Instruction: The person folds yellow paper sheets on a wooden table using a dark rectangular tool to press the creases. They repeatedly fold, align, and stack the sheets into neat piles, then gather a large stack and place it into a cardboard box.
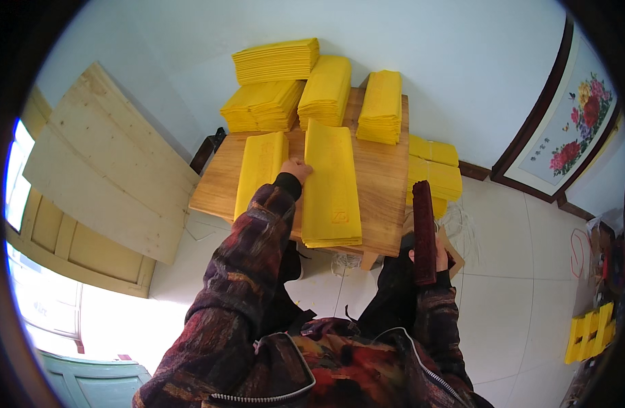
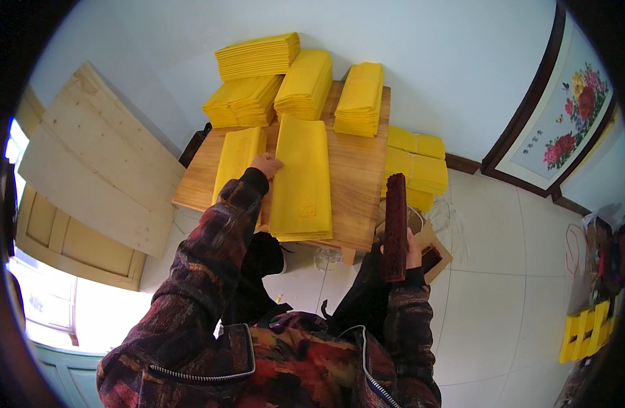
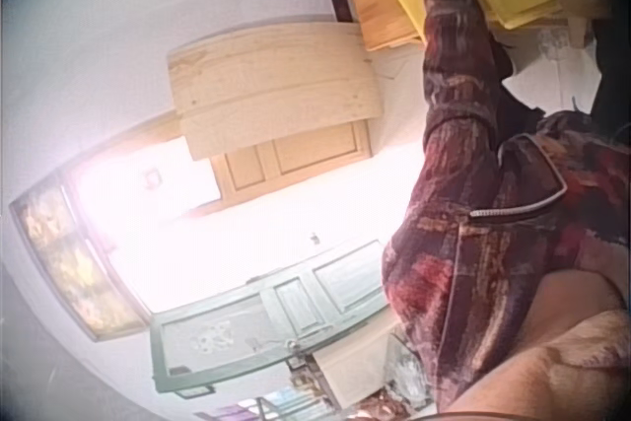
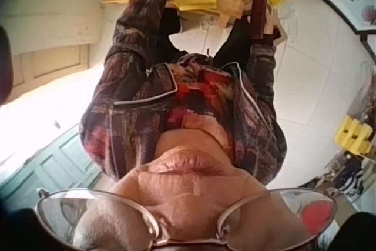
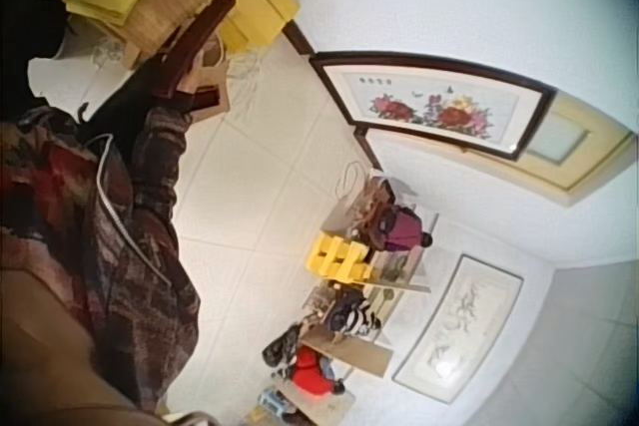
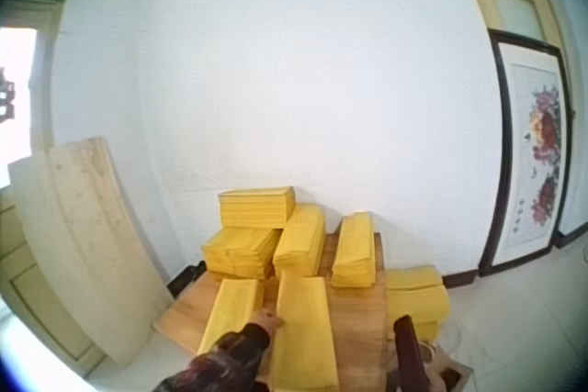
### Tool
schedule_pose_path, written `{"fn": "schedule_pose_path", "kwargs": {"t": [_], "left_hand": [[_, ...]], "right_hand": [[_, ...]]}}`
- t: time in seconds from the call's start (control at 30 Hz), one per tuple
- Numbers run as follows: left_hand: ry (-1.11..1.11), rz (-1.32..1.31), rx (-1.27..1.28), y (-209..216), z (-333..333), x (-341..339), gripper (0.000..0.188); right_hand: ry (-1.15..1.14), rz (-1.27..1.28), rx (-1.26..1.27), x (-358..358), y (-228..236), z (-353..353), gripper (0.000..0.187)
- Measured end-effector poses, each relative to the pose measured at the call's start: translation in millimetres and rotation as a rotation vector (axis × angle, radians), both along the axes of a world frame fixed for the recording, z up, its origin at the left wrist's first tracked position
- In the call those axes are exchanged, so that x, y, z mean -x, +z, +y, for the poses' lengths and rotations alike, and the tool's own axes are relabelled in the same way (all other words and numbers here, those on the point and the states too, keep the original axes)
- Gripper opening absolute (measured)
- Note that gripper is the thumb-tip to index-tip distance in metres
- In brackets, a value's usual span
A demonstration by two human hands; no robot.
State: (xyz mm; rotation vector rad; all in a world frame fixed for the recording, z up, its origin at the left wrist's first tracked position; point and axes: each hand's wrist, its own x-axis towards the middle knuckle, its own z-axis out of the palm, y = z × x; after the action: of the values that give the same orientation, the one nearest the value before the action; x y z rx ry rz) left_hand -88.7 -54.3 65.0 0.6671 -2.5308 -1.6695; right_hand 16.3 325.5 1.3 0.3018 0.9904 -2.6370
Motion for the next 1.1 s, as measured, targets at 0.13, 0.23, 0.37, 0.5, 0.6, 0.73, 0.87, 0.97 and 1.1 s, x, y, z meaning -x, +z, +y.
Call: {"fn": "schedule_pose_path", "kwargs": {"t": [0.13, 0.23, 0.37, 0.5, 0.6, 0.73, 0.87, 0.97, 1.1], "left_hand": [[0.018, 0.137, -0.034, 2, -3, -3, 0.021], [0.024, 0.163, -0.014, 3, -8, -7, 0.025], [-0.002, 0.156, -0.045, -4, -13, -8, 0.026], [-0.085, 0.203, -0.111, -17, -12, 1, 0.029], [-0.023, 0.290, -0.265, -24, -13, 2, 0.042], [-0.019, 0.336, -0.362, -22, -26, -9, 0.046], [-0.014, 0.295, -0.435, -12, -75, -29, 0.045], [0.024, 0.285, -0.485, -5, -120, -43, 0.042], [0.038, 0.246, -0.490, -3, -162, -54, 0.039]], "right_hand": [[-0.027, -0.045, -0.013, -1, 1, -1, 0.036], [0.032, 0.014, -0.018, 0, 0, 2, 0.037], [0.067, 0.016, -0.044, 2, -8, 6, 0.036], [0.032, 0.028, -0.042, 3, -14, 5, 0.034], [0.039, 0.073, -0.056, 4, -18, 5, 0.033], [0.061, 0.105, -0.108, 7, -29, 12, 0.035], [0.159, 0.062, -0.052, 12, -42, 23, 0.037], [0.125, 0.094, -0.030, 14, -48, 24, 0.038], [0.107, 0.099, 0.011, 13, -48, 20, 0.038]]}}
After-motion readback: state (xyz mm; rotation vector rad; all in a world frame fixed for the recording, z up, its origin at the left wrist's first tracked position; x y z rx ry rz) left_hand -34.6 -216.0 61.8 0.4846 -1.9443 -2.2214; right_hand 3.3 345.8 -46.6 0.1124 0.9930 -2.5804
